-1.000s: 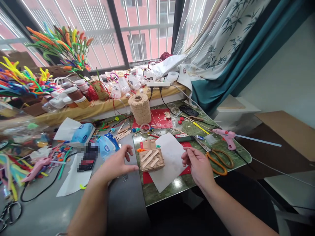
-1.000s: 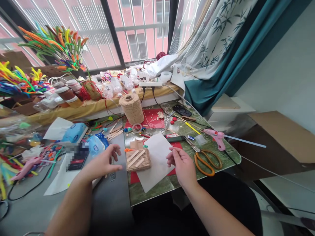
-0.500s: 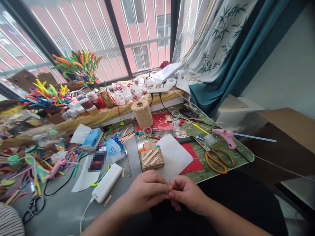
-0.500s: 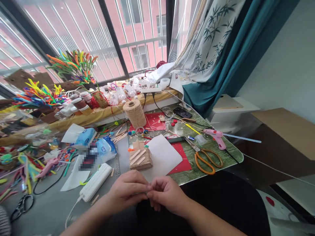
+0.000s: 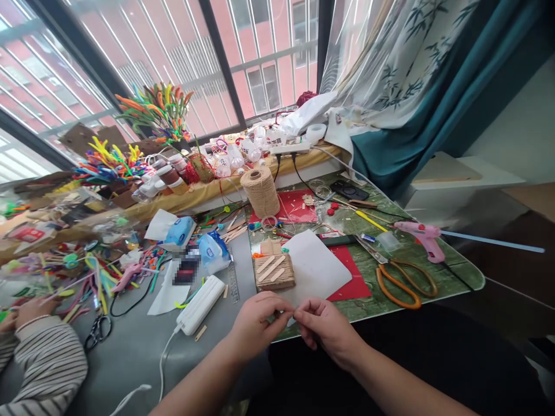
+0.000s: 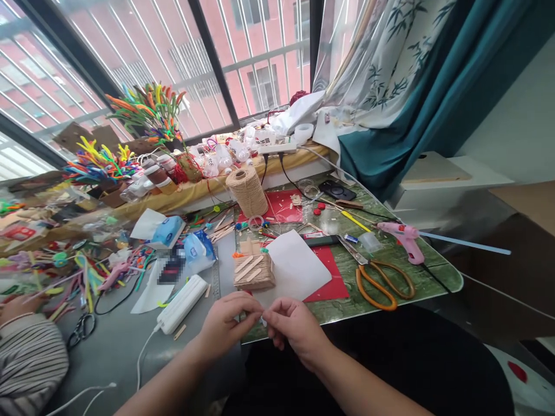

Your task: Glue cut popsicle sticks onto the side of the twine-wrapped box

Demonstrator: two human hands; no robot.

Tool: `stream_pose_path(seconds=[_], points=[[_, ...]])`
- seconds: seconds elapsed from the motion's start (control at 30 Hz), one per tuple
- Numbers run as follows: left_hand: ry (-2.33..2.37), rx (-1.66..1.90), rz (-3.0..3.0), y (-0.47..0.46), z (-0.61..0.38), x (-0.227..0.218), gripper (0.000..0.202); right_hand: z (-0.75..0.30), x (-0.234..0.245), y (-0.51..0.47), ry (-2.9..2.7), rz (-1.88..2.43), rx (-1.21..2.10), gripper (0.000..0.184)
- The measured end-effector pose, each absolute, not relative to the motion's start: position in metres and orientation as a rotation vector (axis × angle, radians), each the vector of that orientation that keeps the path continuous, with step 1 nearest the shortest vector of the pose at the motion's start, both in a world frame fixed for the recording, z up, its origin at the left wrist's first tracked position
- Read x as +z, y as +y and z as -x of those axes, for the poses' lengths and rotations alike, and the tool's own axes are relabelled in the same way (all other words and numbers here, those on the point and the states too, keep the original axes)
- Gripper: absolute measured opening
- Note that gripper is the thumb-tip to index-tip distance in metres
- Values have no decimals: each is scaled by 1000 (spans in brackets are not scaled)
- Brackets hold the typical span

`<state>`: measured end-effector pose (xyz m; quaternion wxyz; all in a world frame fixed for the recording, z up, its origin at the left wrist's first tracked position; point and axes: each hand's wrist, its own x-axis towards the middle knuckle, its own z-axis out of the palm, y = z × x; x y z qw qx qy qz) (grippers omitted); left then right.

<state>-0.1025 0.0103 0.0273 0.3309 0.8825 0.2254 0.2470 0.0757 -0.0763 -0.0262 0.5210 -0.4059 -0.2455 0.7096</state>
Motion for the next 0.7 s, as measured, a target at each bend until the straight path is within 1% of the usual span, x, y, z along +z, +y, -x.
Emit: stream_pose_path(seconds=[0.13, 0.33, 0.43, 0.57, 0.63, 0.7], points=[[562, 667, -2318, 8, 95, 27, 7, -75, -22, -80, -600, 987, 1676, 47], [541, 623, -2221, 6, 94, 20, 8, -84, -10, -93, -895, 796, 1825, 40], [509, 578, -2121, 4, 98, 9, 18, -109, -8, -103, -976, 818, 1825, 35], [443, 488, -2118, 0, 95, -6, 33, -148, -6, -113, -1077, 920, 1722, 29], [446, 468, -2053, -2, 85, -14, 42, -152, 2, -112, -1225, 963, 1638, 28], [463, 475, -1830, -5, 64, -22, 44, -137, 17, -108, -1473, 968, 1522, 29]])
